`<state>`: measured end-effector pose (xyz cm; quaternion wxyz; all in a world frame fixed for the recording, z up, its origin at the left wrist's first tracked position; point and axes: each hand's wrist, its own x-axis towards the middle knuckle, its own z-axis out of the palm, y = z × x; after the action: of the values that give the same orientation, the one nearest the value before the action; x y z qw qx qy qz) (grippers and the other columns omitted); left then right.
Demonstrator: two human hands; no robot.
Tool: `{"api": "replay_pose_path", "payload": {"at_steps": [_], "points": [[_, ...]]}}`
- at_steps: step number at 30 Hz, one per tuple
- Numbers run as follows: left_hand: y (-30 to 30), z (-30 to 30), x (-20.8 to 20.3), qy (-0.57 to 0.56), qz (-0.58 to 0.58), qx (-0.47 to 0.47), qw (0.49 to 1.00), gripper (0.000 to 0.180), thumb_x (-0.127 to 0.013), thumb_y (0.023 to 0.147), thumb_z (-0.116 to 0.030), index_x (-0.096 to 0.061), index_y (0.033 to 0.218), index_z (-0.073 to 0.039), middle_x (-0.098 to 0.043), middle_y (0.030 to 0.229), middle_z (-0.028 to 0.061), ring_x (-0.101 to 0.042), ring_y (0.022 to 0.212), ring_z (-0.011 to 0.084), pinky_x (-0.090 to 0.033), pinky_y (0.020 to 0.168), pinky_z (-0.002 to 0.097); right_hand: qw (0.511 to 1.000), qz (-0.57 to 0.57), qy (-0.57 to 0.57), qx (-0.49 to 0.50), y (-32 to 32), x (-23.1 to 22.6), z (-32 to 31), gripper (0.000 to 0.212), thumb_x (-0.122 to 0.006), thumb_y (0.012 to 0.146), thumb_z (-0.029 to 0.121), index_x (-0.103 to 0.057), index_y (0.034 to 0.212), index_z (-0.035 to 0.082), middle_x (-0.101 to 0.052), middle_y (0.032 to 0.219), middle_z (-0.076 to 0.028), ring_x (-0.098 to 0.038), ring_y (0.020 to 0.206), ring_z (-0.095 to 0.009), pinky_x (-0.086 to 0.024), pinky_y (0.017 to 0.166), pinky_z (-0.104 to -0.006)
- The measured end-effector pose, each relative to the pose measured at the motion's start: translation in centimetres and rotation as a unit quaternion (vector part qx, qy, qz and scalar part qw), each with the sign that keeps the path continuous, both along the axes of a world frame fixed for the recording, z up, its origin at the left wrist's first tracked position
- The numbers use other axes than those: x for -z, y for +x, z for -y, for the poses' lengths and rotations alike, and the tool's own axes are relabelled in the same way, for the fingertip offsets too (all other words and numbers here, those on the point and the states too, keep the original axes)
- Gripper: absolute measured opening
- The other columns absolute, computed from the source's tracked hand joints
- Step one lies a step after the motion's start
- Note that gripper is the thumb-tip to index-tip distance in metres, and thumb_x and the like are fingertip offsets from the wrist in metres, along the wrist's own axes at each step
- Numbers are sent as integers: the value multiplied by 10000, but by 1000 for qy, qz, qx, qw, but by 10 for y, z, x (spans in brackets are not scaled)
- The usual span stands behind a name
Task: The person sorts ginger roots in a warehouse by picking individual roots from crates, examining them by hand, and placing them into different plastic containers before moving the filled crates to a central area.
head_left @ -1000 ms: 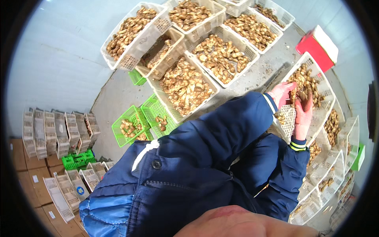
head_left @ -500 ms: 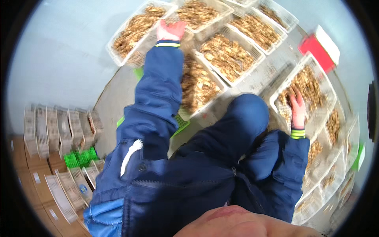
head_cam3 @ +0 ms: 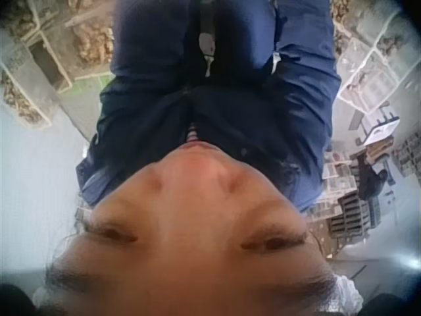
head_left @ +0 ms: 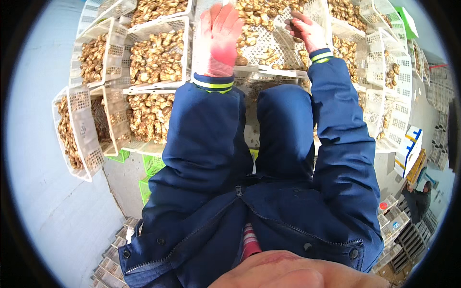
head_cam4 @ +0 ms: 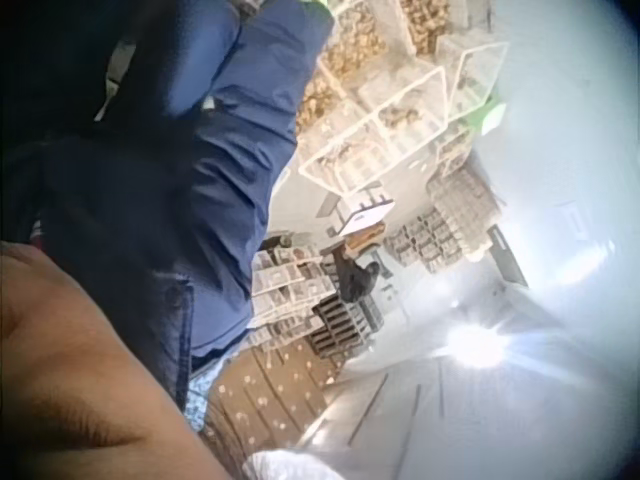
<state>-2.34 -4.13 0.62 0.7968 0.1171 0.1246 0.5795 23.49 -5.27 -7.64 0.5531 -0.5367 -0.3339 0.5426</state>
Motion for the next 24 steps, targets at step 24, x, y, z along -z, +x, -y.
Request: {"api": "replay_pose_path", "payload": {"at_steps": [24], "points": [[24, -11, 16, -105, -150, -17, 983, 340, -437, 909, -270, -484, 1129, -15, -545, 1136, 149, -557, 1010, 246, -454, 861, 380, 906, -403, 92, -96, -12, 24, -24, 474, -444, 876, 65, -272, 1314, 7, -418, 648, 16, -517, 1013, -211, -415, 923, -379]]}}
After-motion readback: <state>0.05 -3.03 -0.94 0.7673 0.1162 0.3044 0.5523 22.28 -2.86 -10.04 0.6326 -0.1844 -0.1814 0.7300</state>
